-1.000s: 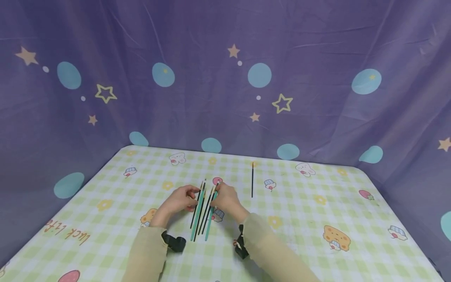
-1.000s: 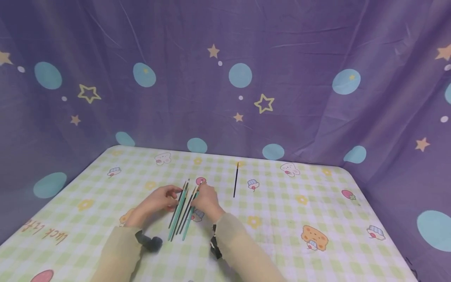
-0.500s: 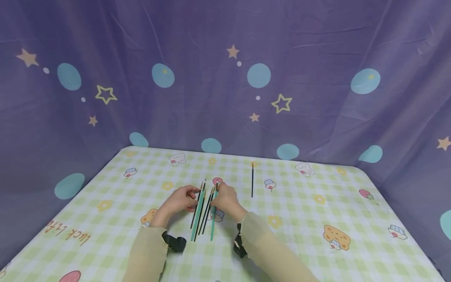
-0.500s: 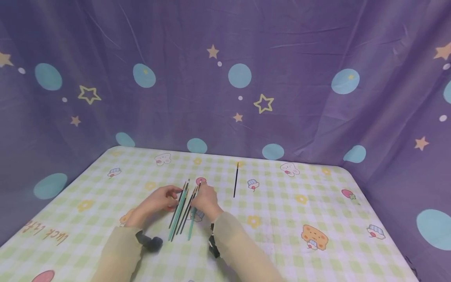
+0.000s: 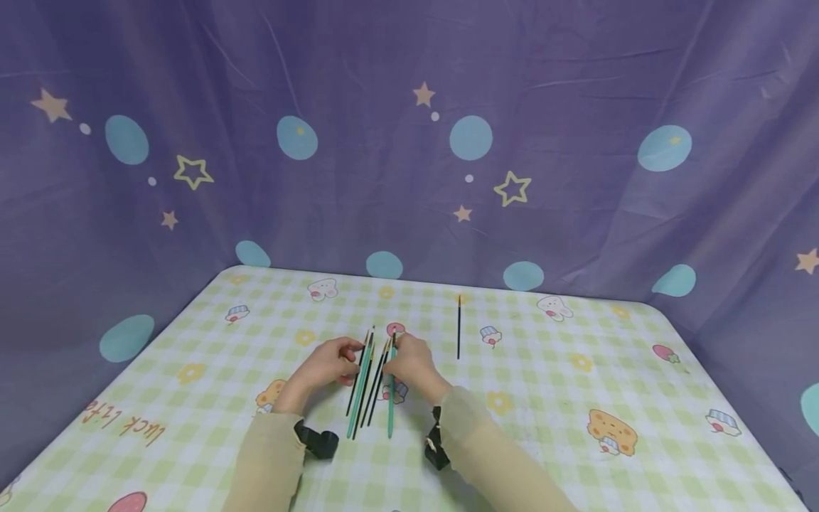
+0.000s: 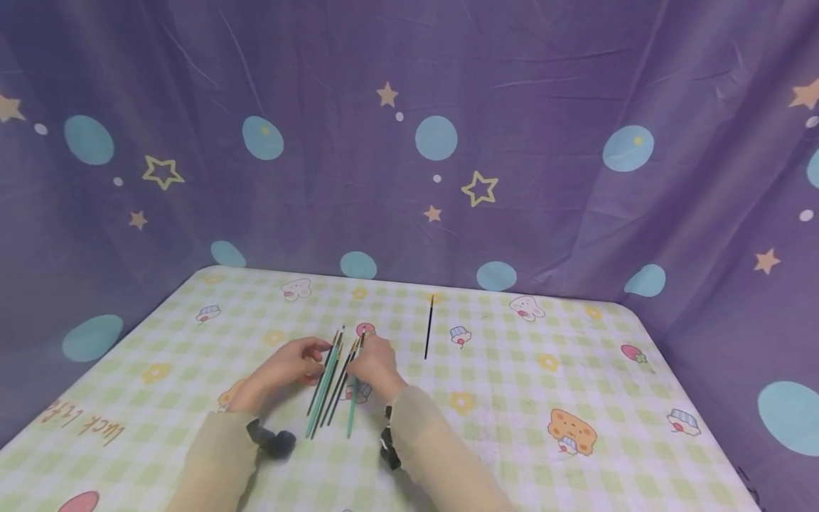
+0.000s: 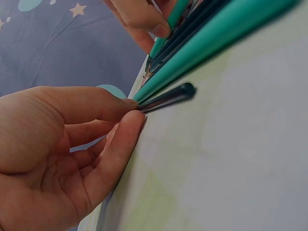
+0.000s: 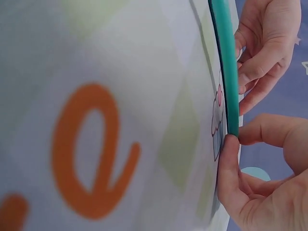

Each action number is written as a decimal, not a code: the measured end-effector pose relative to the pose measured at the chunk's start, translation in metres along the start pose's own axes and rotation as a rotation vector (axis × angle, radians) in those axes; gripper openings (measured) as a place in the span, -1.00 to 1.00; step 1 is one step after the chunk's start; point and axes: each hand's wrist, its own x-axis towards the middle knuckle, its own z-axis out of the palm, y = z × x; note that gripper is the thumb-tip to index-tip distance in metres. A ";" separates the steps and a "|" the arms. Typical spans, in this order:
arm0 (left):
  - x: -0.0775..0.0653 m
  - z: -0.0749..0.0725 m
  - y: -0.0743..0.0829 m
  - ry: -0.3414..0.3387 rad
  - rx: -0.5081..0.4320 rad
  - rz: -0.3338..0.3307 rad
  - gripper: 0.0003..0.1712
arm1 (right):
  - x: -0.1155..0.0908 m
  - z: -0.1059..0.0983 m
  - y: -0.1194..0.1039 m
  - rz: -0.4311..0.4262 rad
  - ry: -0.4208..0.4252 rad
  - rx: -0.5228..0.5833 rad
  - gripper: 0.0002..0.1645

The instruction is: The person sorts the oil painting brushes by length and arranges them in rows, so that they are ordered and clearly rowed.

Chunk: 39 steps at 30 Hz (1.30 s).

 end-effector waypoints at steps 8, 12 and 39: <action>0.001 0.002 0.001 0.009 -0.002 -0.010 -0.51 | -0.001 -0.004 0.007 0.019 -0.008 0.046 -0.41; 0.000 0.001 0.002 0.012 -0.007 -0.003 -0.52 | -0.002 -0.008 0.011 0.038 -0.030 0.092 -0.38; -0.001 0.002 0.002 0.027 -0.003 -0.005 -0.51 | -0.033 -0.044 0.044 0.012 -0.059 0.180 -0.30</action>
